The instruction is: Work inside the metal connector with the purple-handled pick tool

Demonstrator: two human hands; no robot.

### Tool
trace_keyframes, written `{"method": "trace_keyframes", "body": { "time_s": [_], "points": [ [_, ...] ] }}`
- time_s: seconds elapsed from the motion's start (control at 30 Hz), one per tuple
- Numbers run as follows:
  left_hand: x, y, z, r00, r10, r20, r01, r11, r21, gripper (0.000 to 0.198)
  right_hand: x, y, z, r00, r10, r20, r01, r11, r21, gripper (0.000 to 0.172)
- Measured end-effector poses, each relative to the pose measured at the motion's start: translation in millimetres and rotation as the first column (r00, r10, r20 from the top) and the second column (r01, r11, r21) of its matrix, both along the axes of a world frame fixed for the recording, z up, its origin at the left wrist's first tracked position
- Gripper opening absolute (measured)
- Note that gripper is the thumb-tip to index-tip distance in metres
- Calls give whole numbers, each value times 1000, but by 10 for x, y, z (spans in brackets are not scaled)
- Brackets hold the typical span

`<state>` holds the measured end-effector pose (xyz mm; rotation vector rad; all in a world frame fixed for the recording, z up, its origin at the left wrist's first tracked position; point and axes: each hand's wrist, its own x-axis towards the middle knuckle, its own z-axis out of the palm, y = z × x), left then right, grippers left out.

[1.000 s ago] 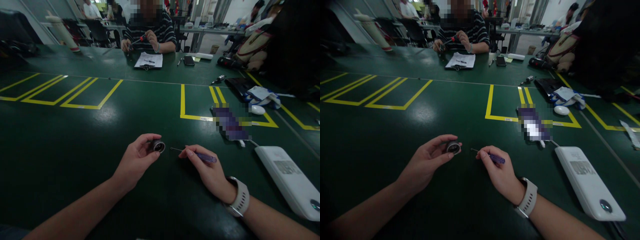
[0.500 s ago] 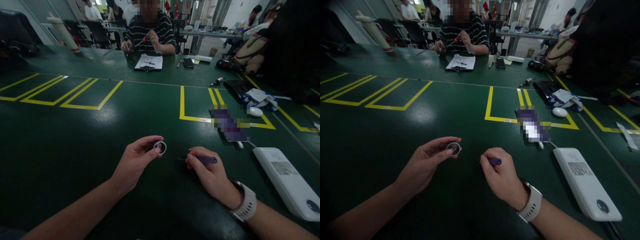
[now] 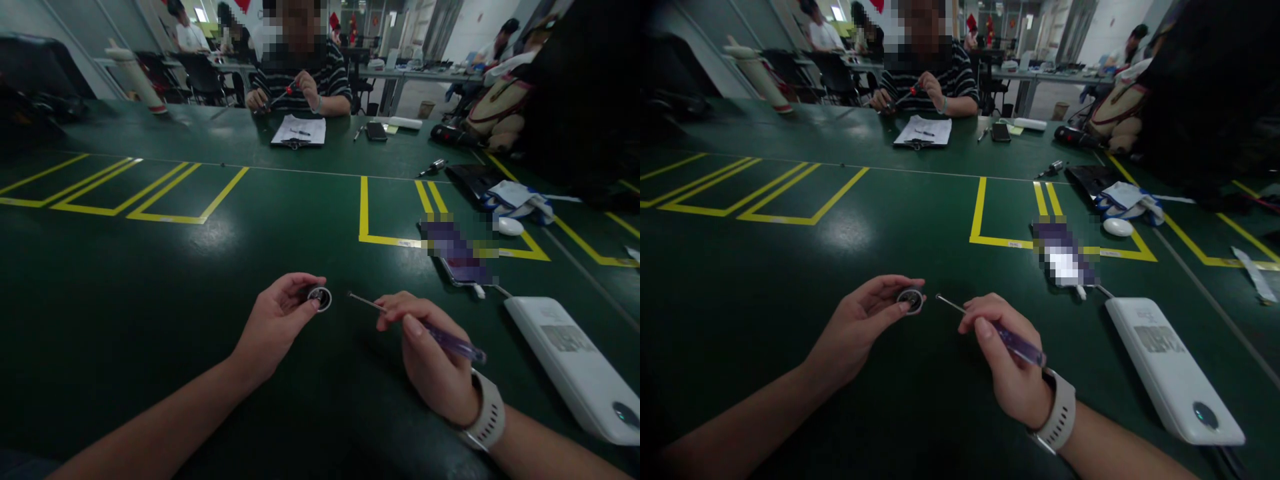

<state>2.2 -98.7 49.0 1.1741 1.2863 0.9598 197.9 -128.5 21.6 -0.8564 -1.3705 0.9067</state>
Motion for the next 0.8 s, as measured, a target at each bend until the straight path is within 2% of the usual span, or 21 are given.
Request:
{"method": "trace_keyframes", "body": {
  "time_s": [0.1, 0.2, 0.33, 0.5, 0.6, 0.8],
  "points": [
    [17, -18, -7, 1000, -20, -9, 20, 999, 31, 24, -37, -76, 104, 986, 92, 135, -108, 987, 115, 15],
    [36, -39, -13, 999, -34, -11, 34, 998, 44, 25, -87, -100, 164, 955, 112, 275, -166, 969, 183, 19],
    [55, -58, -13, 998, -48, -31, 49, 998, 50, 25, -128, -83, 150, 910, 82, 407, -180, 961, 208, 20],
    [67, -76, -7, 998, -64, -17, 65, 996, 53, 24, -132, -83, 110, 882, 25, 471, -162, 954, 252, 22],
    [74, -86, -23, 999, -53, -11, 53, 996, 76, 22, -137, -88, 115, 844, 10, 536, -196, 936, 291, 22],
    [88, -81, -90, 1000, -7, -12, 8, 991, 133, 17, -181, -99, 133, 773, -108, 626, -201, 894, 402, 21]
  ]
}}
